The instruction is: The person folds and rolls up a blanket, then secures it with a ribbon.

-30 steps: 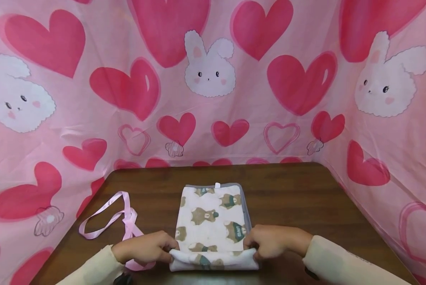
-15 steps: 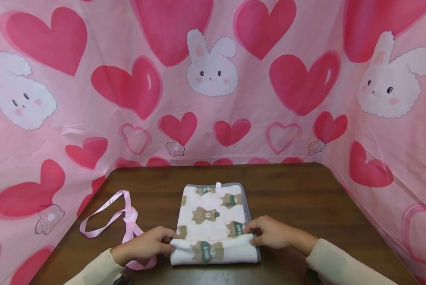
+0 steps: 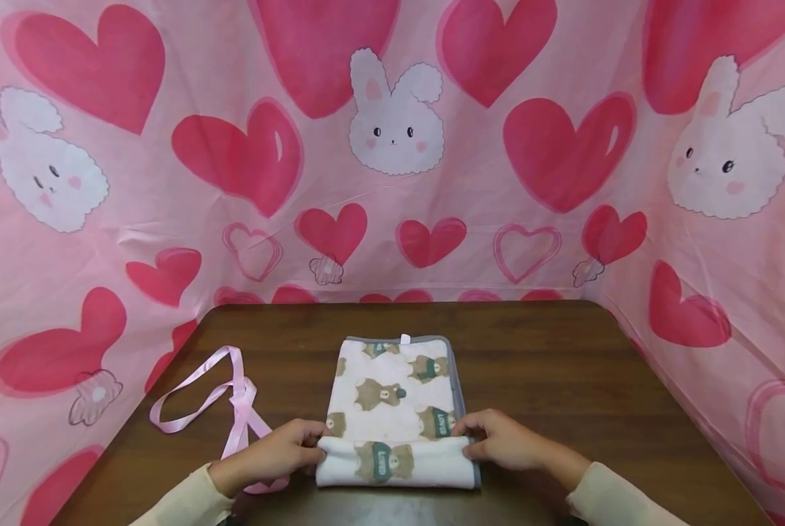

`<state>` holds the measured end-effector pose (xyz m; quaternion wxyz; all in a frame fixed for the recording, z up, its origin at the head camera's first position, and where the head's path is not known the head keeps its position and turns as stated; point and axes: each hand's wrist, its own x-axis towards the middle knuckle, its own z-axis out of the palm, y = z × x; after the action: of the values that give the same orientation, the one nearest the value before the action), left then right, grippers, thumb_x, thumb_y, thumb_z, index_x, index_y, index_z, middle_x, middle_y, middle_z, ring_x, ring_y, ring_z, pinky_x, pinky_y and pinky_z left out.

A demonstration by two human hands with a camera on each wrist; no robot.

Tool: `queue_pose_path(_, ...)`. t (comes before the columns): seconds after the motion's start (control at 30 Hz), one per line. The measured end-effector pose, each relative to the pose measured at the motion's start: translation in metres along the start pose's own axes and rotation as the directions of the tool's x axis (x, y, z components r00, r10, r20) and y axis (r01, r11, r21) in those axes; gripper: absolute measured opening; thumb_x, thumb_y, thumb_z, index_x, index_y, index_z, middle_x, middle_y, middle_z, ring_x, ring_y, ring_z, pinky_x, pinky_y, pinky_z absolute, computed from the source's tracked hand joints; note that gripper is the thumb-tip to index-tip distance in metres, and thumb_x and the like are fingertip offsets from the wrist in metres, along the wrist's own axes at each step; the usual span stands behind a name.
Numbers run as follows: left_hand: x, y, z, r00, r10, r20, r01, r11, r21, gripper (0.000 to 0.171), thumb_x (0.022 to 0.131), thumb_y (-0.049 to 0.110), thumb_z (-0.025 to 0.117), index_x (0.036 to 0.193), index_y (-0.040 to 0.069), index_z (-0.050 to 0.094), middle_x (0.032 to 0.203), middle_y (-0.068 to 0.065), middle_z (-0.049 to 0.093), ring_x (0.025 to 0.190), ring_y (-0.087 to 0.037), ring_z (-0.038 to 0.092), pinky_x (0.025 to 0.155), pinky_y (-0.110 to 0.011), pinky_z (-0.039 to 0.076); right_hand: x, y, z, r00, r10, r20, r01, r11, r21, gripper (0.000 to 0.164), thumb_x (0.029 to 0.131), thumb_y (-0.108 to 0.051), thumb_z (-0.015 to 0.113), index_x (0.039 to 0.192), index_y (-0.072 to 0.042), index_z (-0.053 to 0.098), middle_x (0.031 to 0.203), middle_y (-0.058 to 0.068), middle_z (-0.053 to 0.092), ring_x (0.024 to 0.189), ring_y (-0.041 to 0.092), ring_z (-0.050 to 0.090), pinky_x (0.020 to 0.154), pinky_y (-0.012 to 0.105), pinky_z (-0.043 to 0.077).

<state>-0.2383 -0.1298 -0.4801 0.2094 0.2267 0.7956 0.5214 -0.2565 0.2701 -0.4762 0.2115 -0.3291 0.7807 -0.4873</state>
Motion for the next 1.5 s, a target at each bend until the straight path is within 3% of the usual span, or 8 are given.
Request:
queue_pose_path(0.27,0.002,0.003,0.004,0.982,0.074,-0.175,-0.010,0.941,0.340,0.015,0.082,0.006,0.067,0.097,0.009,0.068,0.064,0.008,0.057,0.052,-0.005,0.050,0.047,-0.024,0.043,0.000,-0.006,0.006,0.980,-0.004,-0.197,-0.064,0.939,-0.338,0.017,0.086,-0.021,0.074,0.102,-0.015,0.070,0.096,-0.009,0.066,0.085,0.006,0.057,0.071,0.027,0.049)
queue_pose_path(0.4,-0.001,0.007,0.012,0.926,0.280,-0.254,-0.028,0.721,0.692,0.013,0.078,0.014,0.070,0.091,0.015,0.068,0.070,0.011,0.058,0.056,-0.005,0.050,0.049,-0.028,0.042,0.001,-0.010,0.013,0.960,-0.169,-0.225,0.019,0.836,-0.548,0.019,0.082,-0.015,0.077,0.100,-0.016,0.069,0.098,-0.011,0.064,0.087,0.007,0.059,0.072,0.031,0.051)
queue_pose_path(0.53,0.000,0.012,0.017,0.826,0.534,-0.179,-0.112,0.468,0.876,0.026,0.072,0.011,0.072,0.098,0.015,0.067,0.094,0.003,0.064,0.079,-0.014,0.062,0.062,-0.034,0.052,0.000,-0.010,0.021,0.896,-0.384,-0.224,0.118,0.691,-0.713,0.028,0.075,-0.004,0.079,0.098,-0.017,0.068,0.102,-0.008,0.062,0.094,0.012,0.059,0.076,0.037,0.053)
queue_pose_path(0.77,0.001,0.013,0.019,0.697,0.703,0.140,-0.392,0.210,0.896,0.024,0.075,-0.001,0.064,0.093,0.014,0.068,0.102,0.000,0.062,0.097,-0.017,0.060,0.085,-0.031,0.049,0.005,-0.004,0.026,0.782,-0.607,-0.138,0.317,0.580,-0.750,0.037,0.067,0.008,0.078,0.091,-0.019,0.067,0.098,-0.007,0.061,0.091,0.011,0.058,0.079,0.015,0.045)
queue_pose_path(0.9,-0.005,0.012,0.023,0.697,0.685,0.214,-0.406,0.130,0.904,0.024,0.069,-0.001,0.068,0.088,0.014,0.068,0.102,0.001,0.064,0.098,-0.018,0.061,0.088,-0.033,0.049,0.006,-0.005,0.031,0.766,-0.635,-0.103,0.353,0.549,-0.758,0.013,0.090,-0.005,0.065,0.088,-0.018,0.068,0.097,-0.009,0.061,0.090,0.006,0.057,0.076,0.015,0.045)
queue_pose_path(1.1,-0.011,0.008,0.026,0.777,0.606,0.173,-0.370,0.218,0.903,0.020,0.075,0.010,0.073,0.094,0.015,0.067,0.107,-0.001,0.065,0.098,-0.017,0.063,0.085,-0.033,0.051,0.003,-0.014,0.035,0.789,-0.614,-0.031,0.345,0.484,-0.804,0.004,0.091,-0.013,0.066,0.093,-0.015,0.069,0.102,-0.004,0.062,0.094,0.010,0.058,0.078,0.023,0.049)
queue_pose_path(1.3,-0.003,0.009,0.019,0.922,0.385,0.039,-0.273,0.576,0.770,0.034,0.089,0.021,0.070,0.119,0.014,0.057,0.107,0.004,0.063,0.095,-0.009,0.060,0.082,-0.032,0.050,0.000,-0.023,0.021,0.977,-0.202,-0.075,0.096,0.722,-0.685,0.034,0.087,-0.035,0.073,0.114,-0.015,0.068,0.112,-0.007,0.064,0.102,0.012,0.060,0.082,0.037,0.051)
queue_pose_path(1.5,0.003,0.018,0.002,0.979,0.205,-0.006,-0.177,0.859,0.481,0.020,0.089,0.022,0.072,0.107,0.014,0.067,0.098,0.009,0.066,0.091,-0.006,0.059,0.080,-0.028,0.049,0.001,-0.021,0.008,0.991,-0.130,0.045,0.137,0.919,-0.369,0.012,0.090,-0.031,0.070,0.090,-0.020,0.064,0.086,-0.015,0.058,0.076,0.000,0.052,0.063,0.023,0.046)
